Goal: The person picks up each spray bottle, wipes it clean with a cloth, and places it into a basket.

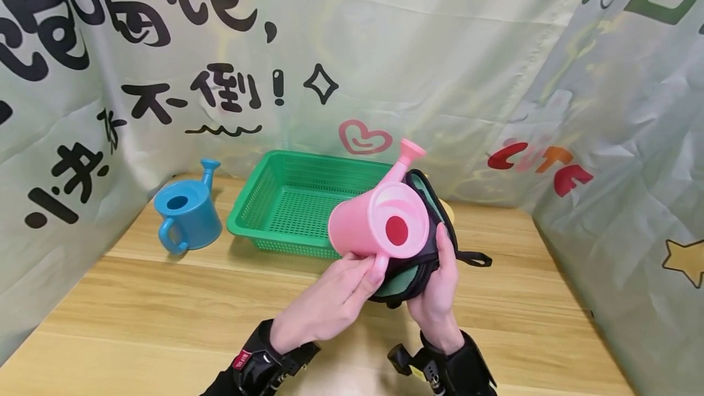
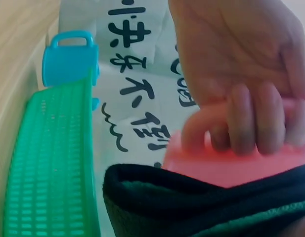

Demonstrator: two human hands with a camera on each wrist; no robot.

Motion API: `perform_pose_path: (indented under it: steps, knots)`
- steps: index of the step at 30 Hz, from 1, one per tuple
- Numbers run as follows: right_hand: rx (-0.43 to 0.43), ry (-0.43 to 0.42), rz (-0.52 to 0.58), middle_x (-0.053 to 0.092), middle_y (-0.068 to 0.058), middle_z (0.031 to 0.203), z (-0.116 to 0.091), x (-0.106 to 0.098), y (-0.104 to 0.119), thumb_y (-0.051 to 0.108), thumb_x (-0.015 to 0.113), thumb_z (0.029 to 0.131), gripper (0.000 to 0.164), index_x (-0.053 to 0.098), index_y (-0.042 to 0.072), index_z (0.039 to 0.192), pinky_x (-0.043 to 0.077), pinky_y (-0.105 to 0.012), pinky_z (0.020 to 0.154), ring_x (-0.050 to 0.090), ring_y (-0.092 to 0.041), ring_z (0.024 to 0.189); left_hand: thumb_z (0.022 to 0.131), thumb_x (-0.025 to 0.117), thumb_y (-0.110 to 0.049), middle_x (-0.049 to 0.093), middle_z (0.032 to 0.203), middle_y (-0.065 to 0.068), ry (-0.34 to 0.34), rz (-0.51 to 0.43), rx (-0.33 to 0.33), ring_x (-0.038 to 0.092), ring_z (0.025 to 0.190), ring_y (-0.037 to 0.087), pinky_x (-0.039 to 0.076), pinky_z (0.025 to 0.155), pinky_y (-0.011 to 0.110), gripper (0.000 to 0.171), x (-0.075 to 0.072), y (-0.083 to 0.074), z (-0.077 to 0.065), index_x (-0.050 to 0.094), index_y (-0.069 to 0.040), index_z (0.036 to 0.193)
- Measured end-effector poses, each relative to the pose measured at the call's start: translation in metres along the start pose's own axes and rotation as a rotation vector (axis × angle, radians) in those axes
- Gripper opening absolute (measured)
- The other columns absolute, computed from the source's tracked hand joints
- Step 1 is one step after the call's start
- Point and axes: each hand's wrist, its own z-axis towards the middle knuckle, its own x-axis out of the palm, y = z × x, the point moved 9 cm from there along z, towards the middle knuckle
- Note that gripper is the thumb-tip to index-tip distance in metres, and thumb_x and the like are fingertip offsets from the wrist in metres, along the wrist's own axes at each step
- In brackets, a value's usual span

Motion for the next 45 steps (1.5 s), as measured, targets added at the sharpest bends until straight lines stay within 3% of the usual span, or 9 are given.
perform_pose_path:
  steps: [9,17,22,30,34,40,42,45]
  knots:
    - [0.023,0.063,0.029,0.058,0.003,0.133,0.005,-0.008,0.005,0.038,0.023,0.112,0.048,0.042,0.009,0.145,0.047,-0.026,0.106,0.056,-0.012,0.121,0.112,0.030,-0.026,0.040,0.073,-0.011,0.128,-0.065,-0.092,0.043,0.082,0.009,0.038,0.082,0.023,0.035,-0.003,0.008,-0.005,0.046,-0.021,0.081]
    - [0.049,0.071,0.097,0.060,0.003,0.132,0.009,-0.011,0.007,0.039,0.025,0.111,0.047,0.044,0.012,0.145,0.046,-0.025,0.105,0.057,-0.011,0.120,0.112,0.031,-0.025,0.044,0.077,-0.010,0.149,-0.005,-0.039,0.043,0.084,0.009,0.037,0.086,0.024,0.034,-0.001,0.004,-0.007,0.050,-0.017,0.085]
    - [0.057,0.067,0.149,0.063,0.002,0.130,0.010,-0.014,0.009,0.037,0.027,0.111,0.045,0.048,0.012,0.143,0.048,-0.025,0.103,0.060,-0.012,0.118,0.112,0.032,-0.024,0.044,0.078,-0.010,0.157,-0.032,-0.028,0.042,0.084,0.007,0.036,0.085,0.023,0.033,-0.001,0.004,-0.008,0.050,-0.017,0.085]
    - [0.041,0.143,0.249,0.062,-0.001,0.136,0.010,-0.010,0.014,0.033,0.025,0.112,0.046,0.047,0.009,0.144,0.048,-0.027,0.106,0.060,-0.013,0.124,0.111,0.030,-0.014,0.040,0.071,-0.003,0.135,-0.336,0.071,0.037,0.069,0.000,0.036,0.071,0.018,0.034,-0.010,-0.004,-0.006,0.046,-0.012,0.081]
    - [0.028,0.178,0.267,0.061,-0.002,0.138,0.010,-0.008,0.014,0.033,0.023,0.112,0.048,0.044,0.007,0.147,0.048,-0.027,0.106,0.059,-0.013,0.126,0.112,0.027,-0.019,0.038,0.071,0.000,0.137,-0.466,0.049,0.038,0.069,0.002,0.039,0.071,0.021,0.038,-0.013,-0.001,-0.007,0.044,-0.011,0.080]
    - [-0.011,0.184,0.062,0.058,0.004,0.138,0.008,-0.006,0.008,0.036,0.021,0.112,0.048,0.041,0.010,0.148,0.048,-0.023,0.105,0.058,-0.006,0.124,0.112,0.028,-0.032,0.035,0.068,0.010,0.103,-0.643,0.006,0.036,0.065,0.008,0.038,0.069,0.023,0.043,-0.018,0.003,-0.006,0.040,-0.008,0.079]
    - [-0.017,0.197,0.017,0.058,0.005,0.138,0.008,-0.005,0.007,0.037,0.020,0.112,0.048,0.042,0.012,0.147,0.048,-0.023,0.104,0.058,-0.005,0.123,0.111,0.030,-0.036,0.035,0.069,0.013,0.074,-0.691,0.034,0.036,0.065,0.010,0.038,0.068,0.024,0.045,-0.022,0.002,-0.006,0.040,-0.005,0.080]
    - [-0.036,0.221,0.008,0.061,0.004,0.136,0.008,-0.005,0.008,0.036,0.019,0.112,0.049,0.045,0.012,0.146,0.051,-0.023,0.101,0.061,-0.007,0.119,0.111,0.033,-0.037,0.034,0.069,0.013,0.016,-0.769,0.126,0.036,0.065,0.015,0.037,0.065,0.026,0.045,-0.032,-0.001,-0.006,0.039,-0.003,0.082]
